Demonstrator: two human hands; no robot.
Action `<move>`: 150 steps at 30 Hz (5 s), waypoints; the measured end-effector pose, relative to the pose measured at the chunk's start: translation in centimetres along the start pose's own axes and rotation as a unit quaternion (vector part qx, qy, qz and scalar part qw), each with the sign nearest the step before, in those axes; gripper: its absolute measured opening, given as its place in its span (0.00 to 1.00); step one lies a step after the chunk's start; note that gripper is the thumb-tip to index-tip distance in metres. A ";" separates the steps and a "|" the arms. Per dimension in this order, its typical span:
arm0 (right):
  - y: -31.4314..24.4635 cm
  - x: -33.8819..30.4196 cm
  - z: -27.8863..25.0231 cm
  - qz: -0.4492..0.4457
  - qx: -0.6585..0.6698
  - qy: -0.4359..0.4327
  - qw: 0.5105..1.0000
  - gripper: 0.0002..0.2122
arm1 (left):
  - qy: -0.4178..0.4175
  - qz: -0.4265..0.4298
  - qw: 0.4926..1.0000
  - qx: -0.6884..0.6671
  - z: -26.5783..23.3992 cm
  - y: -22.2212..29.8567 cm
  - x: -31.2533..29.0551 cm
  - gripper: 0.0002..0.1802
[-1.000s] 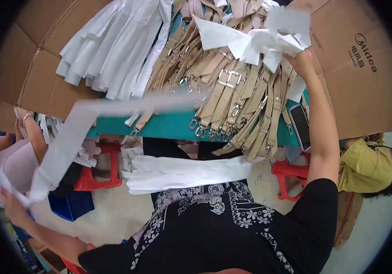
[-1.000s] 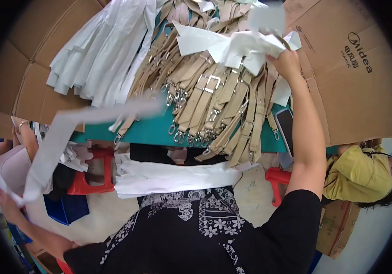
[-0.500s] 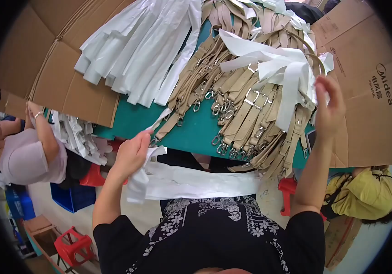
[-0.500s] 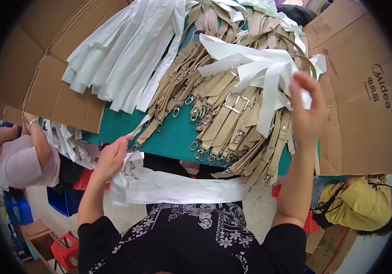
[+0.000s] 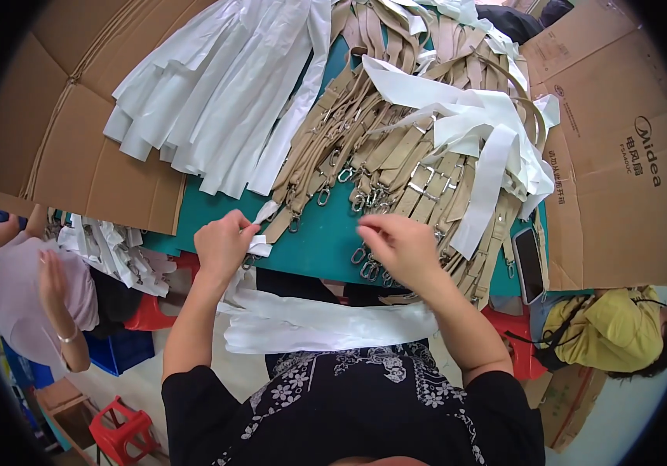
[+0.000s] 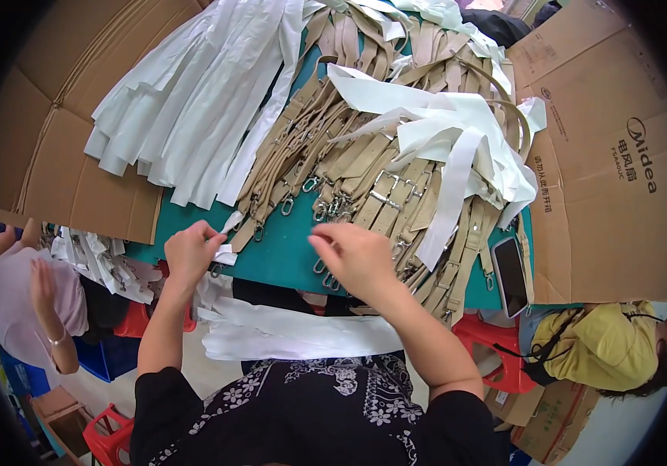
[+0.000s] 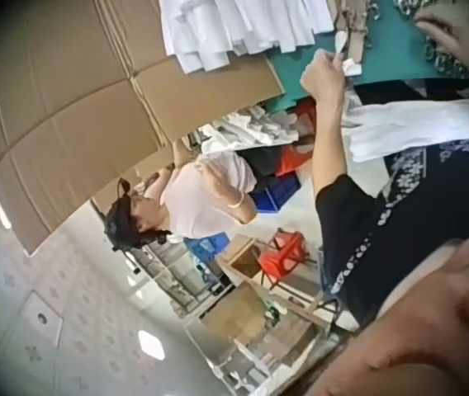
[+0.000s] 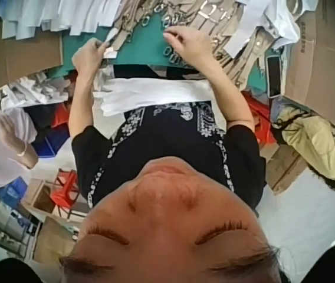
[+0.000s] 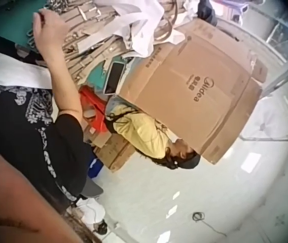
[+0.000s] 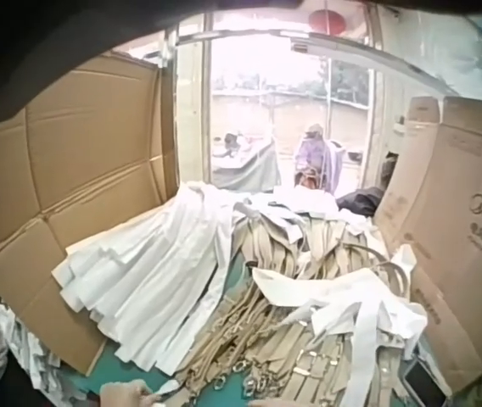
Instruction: Packing individual belts by wrapping them in white protective strips.
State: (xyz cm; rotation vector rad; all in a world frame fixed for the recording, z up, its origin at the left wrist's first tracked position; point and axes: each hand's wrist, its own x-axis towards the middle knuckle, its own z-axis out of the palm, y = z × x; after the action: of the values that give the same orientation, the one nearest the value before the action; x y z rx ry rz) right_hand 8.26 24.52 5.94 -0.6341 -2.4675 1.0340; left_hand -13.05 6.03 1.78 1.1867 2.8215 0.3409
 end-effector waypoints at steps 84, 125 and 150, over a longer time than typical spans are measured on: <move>0.0 -1.8 0.9 0.195 0.496 -0.004 0.846 0.11 | 0.189 0.157 0.902 -0.356 3.1 10.4 -7.5 0.17; 2.3 -3.4 4.4 0.256 0.460 -0.195 0.828 0.06 | -0.124 -0.053 0.792 -0.595 4.1 8.2 -8.7 0.16; 0.1 -3.9 7.6 0.268 0.488 -0.046 0.830 0.08 | 0.200 0.262 0.897 -0.293 4.1 6.5 -10.0 0.29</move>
State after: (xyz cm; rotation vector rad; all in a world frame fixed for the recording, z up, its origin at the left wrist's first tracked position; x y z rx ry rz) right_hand 7.58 18.21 0.23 -0.9046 -1.4464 2.3141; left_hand -0.88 4.04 -1.01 1.8272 2.2877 1.4907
